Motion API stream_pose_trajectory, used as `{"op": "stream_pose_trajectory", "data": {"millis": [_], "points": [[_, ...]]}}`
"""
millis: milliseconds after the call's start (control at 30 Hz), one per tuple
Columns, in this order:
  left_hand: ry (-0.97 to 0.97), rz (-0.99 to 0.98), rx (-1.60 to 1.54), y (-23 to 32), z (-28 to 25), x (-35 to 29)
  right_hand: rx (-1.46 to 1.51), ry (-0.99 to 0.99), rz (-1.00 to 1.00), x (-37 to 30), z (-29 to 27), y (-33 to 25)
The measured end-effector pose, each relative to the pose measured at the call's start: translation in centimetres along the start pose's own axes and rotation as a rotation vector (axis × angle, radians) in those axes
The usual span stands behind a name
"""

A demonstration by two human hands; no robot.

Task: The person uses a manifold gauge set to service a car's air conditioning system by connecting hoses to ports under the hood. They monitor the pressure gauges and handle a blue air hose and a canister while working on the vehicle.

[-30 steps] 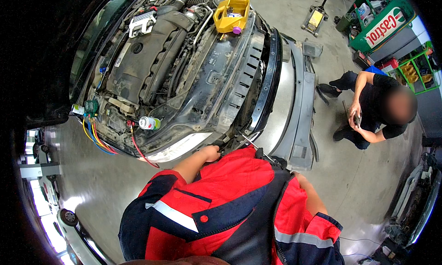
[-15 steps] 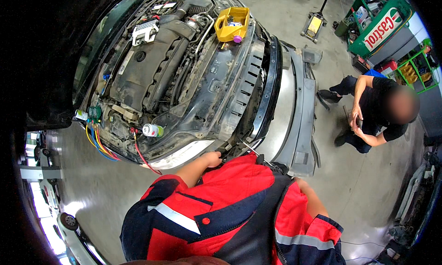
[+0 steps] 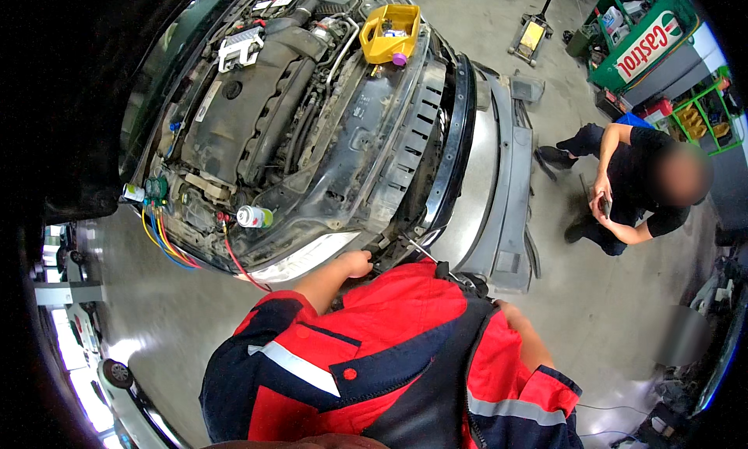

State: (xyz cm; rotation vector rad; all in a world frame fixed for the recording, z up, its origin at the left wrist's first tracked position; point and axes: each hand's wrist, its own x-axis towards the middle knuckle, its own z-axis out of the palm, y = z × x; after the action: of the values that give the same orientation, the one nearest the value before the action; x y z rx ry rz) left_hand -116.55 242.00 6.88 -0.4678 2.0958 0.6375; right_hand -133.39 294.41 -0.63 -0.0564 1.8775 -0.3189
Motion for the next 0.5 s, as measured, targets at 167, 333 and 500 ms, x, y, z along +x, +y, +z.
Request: {"op": "stream_pose_trajectory", "data": {"millis": [167, 333, 500], "points": [[0.074, -0.001, -0.053, -1.3, 1.5, 0.4, -0.091, 0.058, -0.383, -11.6, -2.5, -8.9], [0.142, -0.003, -0.194, 1.0, 0.2, -0.8, -0.229, -0.091, -0.522, -7.5, -3.2, -16.8], [0.196, -0.011, -0.265, -0.6, 1.8, -1.4, -0.316, -0.135, -0.58, -5.8, -5.4, -21.2]]}}
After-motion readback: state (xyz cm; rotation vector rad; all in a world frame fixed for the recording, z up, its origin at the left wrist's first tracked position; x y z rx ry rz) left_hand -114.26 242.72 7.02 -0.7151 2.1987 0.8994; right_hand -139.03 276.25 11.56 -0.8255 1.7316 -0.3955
